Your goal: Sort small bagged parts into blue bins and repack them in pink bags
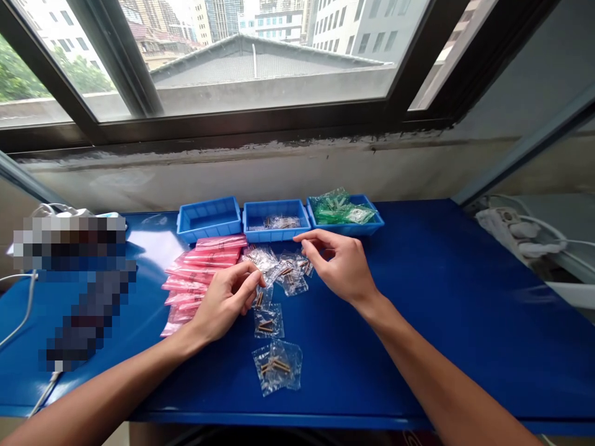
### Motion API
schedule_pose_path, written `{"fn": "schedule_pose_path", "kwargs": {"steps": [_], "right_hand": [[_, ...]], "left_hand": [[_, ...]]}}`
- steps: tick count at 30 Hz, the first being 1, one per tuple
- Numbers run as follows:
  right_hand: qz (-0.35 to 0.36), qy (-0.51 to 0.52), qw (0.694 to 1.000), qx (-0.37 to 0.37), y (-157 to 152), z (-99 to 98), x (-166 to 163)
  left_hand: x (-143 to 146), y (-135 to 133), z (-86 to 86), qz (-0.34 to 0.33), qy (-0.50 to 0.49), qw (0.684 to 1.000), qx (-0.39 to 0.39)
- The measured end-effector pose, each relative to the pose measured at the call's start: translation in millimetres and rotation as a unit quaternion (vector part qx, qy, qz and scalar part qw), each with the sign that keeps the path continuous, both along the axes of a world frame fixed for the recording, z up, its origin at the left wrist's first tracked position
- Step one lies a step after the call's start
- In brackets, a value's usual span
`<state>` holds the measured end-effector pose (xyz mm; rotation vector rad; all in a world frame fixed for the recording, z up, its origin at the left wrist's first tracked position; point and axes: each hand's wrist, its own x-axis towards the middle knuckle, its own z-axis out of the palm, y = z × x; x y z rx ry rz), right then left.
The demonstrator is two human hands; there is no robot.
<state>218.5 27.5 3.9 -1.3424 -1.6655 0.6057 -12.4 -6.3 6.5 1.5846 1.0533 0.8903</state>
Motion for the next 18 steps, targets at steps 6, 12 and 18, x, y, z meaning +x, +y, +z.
{"fn": "schedule_pose_path", "kwargs": {"steps": [6,12,18], "right_hand": [[0.042,-0.272,0.961,-0.002,5.0,-6.7,5.9],[-0.014,-0.377,0.926,-0.029,2.2,-8.3,6.1],[-0.019,-0.360,0.929,-0.088,5.0,-5.4,11.5]], "left_hand": [[-1.0,-0.2,-1.8,-0.002,0.001,1.000,0.005],[-1.5,-0.4,-2.6,-0.006,0.008,1.000,0.012],[-0.7,0.4,-2.5,-0.008,0.014,1.000,0.009]]}}
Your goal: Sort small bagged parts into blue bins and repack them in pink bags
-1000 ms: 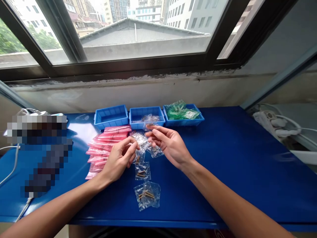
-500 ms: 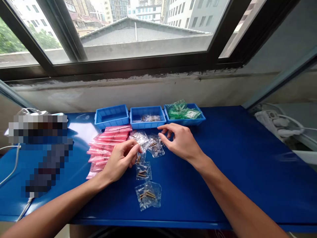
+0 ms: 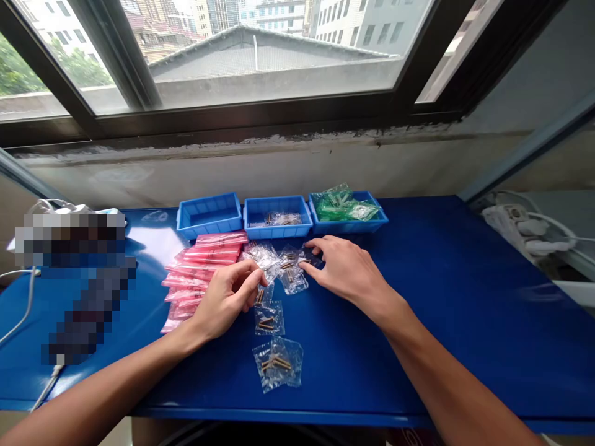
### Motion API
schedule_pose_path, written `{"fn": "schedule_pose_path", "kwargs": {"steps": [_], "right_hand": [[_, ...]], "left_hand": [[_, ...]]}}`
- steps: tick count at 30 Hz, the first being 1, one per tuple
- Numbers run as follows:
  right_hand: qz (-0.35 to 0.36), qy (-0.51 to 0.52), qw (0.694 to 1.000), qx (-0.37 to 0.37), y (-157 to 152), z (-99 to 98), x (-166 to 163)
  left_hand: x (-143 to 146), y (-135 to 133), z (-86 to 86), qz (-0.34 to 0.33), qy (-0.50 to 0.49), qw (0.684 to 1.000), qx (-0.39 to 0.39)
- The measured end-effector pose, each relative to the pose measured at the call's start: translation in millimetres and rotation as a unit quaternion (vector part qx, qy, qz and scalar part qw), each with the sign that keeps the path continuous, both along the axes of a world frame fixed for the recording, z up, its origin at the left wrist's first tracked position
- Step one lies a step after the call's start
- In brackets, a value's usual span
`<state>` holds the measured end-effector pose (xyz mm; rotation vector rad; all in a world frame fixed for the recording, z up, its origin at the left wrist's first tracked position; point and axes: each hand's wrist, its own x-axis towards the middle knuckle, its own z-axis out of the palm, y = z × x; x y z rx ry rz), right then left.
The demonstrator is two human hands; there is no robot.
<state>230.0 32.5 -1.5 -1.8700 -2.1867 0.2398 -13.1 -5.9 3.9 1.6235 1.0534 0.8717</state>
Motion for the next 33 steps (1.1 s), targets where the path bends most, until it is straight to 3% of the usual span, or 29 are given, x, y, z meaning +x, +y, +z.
{"fn": "schedule_pose_path", "kwargs": {"steps": [5,10,13,17,22,27,33], "right_hand": [[0.031,0.116,0.992,-0.041,4,-0.8,4],[0.035,0.223,0.974,-0.029,2,15.5,3],[0.034,0.333,0.941,-0.043,-4,23.2,-3],[0.052,0.475,0.874,-0.081,-15,21.6,-19],[0.080,0.553,0.825,-0.082,-23,14.1,-34],[0.098,0.563,0.814,-0.105,-22,10.4,-33],[0.122,0.509,0.843,-0.126,-23,11.7,-33]], "left_hand": [[0,0,0.2,0.002,0.009,1.000,0.006],[0,0,0.9,-0.001,0.006,1.000,0.004],[0,-1,1.7,0.009,0.001,1.000,0.006],[0,0,2.3,0.017,0.004,1.000,0.020],[-1,1,-0.4,0.007,0.033,0.999,0.043],[0,0,-3.3,0.017,0.012,0.999,0.031],[0,-1,0.3,0.027,-0.006,1.000,0.011]]}}
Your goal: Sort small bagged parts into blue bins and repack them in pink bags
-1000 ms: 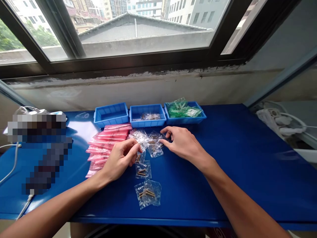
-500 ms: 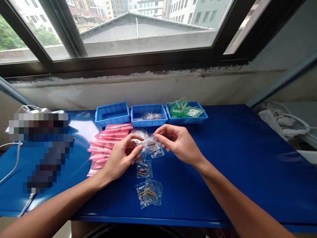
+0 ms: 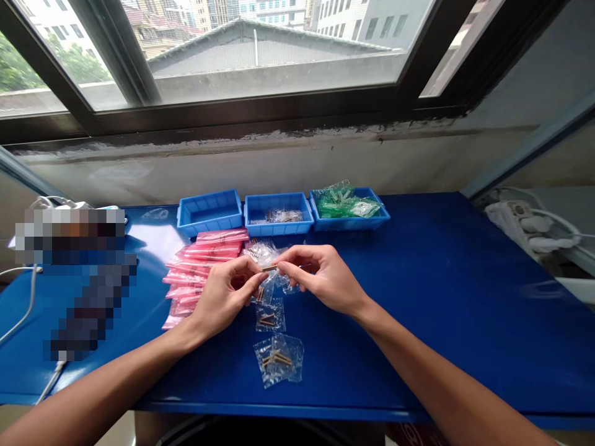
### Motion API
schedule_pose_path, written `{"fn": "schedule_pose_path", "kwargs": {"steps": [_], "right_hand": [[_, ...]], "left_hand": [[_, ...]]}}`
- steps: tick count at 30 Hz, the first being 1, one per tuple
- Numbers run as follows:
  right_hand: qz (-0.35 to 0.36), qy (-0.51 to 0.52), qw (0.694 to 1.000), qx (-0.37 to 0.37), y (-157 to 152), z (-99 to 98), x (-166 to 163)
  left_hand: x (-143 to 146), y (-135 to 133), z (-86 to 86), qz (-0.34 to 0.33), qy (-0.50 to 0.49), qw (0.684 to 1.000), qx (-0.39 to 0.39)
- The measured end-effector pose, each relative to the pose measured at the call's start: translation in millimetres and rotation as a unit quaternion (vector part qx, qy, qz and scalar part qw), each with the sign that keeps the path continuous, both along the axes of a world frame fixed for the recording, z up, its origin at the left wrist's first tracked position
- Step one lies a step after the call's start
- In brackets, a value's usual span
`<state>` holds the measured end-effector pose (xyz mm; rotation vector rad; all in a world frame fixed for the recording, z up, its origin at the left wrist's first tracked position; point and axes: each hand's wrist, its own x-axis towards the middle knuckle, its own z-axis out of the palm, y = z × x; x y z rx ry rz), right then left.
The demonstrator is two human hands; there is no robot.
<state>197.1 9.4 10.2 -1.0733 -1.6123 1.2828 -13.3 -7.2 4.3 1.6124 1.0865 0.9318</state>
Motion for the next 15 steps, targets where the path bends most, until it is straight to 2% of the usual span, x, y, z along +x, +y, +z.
{"fn": "schedule_pose_path", "kwargs": {"steps": [7,15], "right_hand": [[-0.011,0.002,1.000,0.011,-4.0,-3.9,-3.5],[-0.036,0.007,0.998,0.042,-5.5,-3.7,-5.0]], "left_hand": [[-0.7,-1.6,6.9,0.009,-0.014,1.000,-0.012],[-0.1,1.8,2.5,0.020,-0.053,0.998,-0.024]]}}
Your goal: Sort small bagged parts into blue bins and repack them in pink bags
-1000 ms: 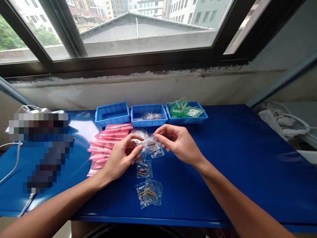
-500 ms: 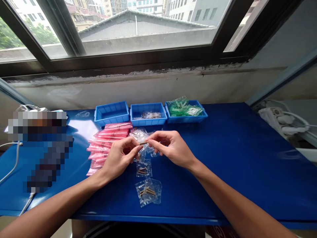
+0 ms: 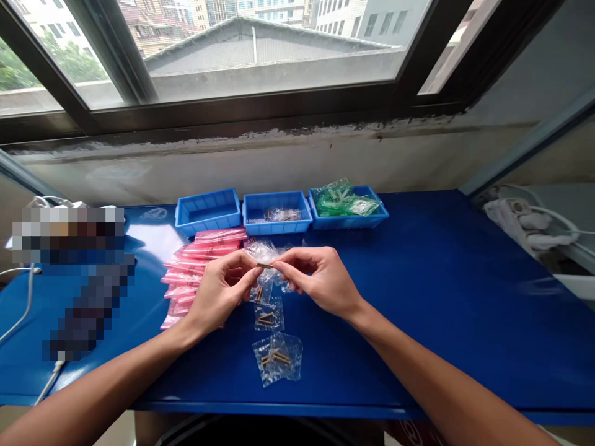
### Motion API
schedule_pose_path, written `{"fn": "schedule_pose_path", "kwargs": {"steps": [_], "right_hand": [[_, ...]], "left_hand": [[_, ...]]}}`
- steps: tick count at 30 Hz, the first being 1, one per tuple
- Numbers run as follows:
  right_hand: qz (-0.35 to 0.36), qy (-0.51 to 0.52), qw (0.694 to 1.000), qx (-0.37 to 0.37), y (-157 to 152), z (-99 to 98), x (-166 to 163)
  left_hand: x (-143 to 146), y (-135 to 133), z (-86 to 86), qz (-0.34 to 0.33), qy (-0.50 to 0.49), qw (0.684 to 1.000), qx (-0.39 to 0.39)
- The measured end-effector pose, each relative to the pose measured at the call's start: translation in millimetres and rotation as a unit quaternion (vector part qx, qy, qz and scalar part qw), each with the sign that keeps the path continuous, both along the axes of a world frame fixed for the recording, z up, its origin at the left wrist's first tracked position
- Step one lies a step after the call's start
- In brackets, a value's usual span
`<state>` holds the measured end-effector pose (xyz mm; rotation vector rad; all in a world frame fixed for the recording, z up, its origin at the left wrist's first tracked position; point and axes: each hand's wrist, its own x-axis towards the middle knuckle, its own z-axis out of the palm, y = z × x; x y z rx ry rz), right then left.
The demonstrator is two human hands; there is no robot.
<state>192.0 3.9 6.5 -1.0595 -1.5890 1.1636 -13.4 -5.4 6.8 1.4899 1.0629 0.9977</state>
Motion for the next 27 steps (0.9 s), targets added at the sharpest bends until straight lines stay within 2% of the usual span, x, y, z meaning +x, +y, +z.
{"fn": "schedule_pose_path", "kwargs": {"steps": [8,12,19,23,27], "right_hand": [[-0.014,0.030,0.999,-0.001,-3,-4.7,-2],[-0.032,0.005,0.998,0.054,-4,-6.5,-3],[-0.076,-0.074,0.972,0.211,-9,-5.5,-4],[-0.075,-0.085,0.965,0.237,-11,-4.1,-3],[-0.082,-0.098,0.965,0.227,-11,-1.0,-2]], "left_hand": [[0,-1,-0.5,0.011,-0.016,1.000,0.009],[0,-2,-2.0,0.012,-0.035,0.999,0.018],[0,-5,0.3,0.030,-0.023,0.994,0.104],[0,-6,3.1,0.033,-0.017,0.992,0.123],[0,-6,3.0,0.040,0.020,0.991,0.127]]}}
